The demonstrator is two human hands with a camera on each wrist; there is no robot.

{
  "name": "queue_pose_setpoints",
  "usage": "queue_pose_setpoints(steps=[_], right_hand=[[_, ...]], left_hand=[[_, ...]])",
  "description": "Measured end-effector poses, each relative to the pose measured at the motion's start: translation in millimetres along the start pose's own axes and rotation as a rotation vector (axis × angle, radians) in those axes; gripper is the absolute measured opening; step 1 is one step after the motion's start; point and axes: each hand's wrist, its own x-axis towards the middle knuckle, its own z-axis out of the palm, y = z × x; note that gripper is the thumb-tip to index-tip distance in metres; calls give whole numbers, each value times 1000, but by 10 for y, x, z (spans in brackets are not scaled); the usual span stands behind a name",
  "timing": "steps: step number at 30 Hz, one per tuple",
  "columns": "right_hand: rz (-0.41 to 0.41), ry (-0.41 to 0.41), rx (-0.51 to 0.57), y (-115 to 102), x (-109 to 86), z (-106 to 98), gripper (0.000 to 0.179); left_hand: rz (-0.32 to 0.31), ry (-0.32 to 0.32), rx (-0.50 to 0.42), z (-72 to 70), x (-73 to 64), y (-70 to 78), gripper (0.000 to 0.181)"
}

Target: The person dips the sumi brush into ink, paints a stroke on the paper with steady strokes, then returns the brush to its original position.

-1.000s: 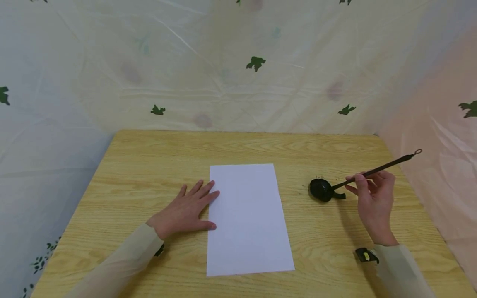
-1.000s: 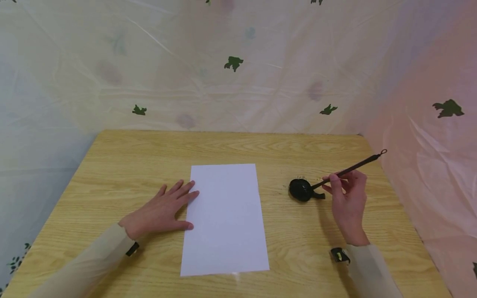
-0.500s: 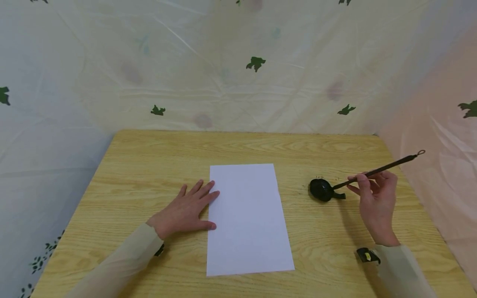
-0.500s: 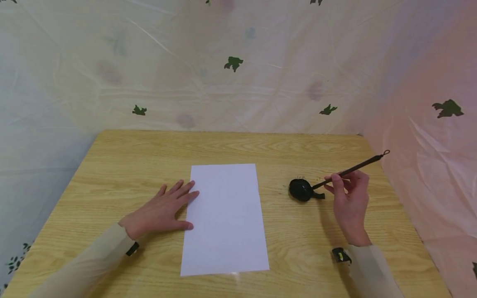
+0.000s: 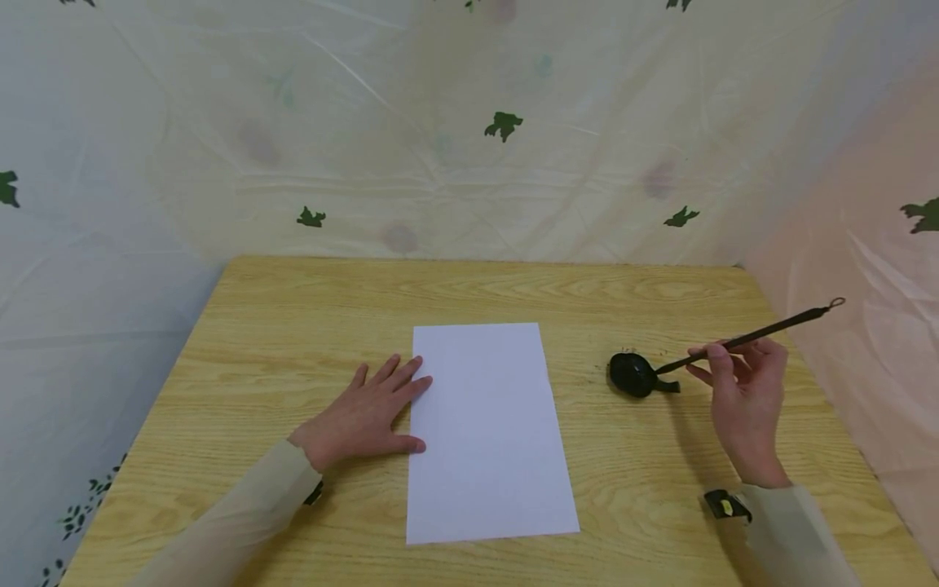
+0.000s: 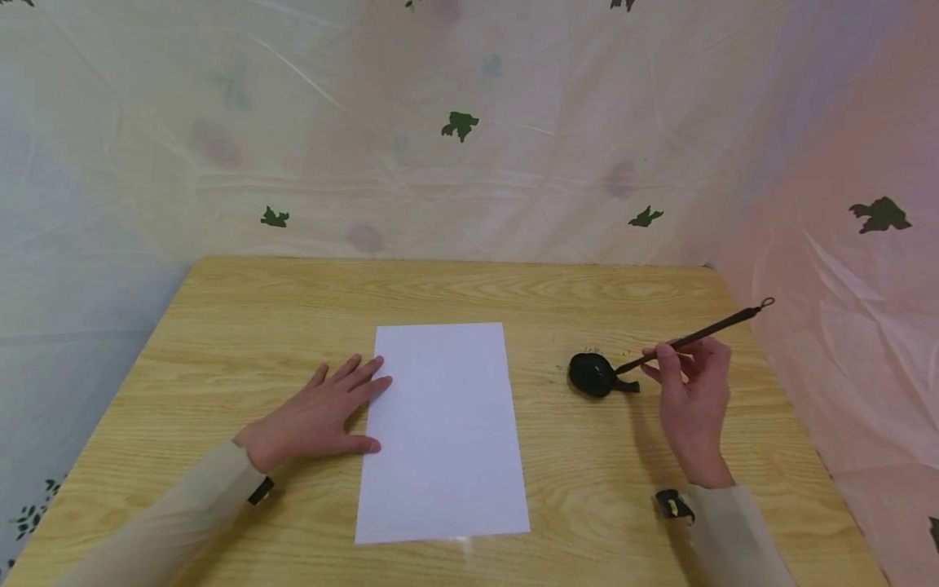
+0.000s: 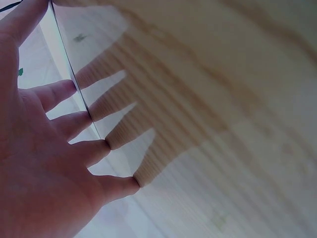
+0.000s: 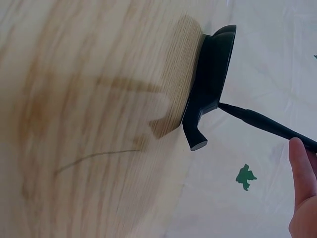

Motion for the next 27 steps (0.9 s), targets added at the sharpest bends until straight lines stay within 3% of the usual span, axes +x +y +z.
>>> queue_pose_setpoints(steps=[14,27], right_hand=[[-79,-58,137,-20,1,-18,40],[-75,-82,86,20,-18,9,37]], left_hand=[[1,16,4,4,0,0,90],[6,8,9,0,0,-10,90]])
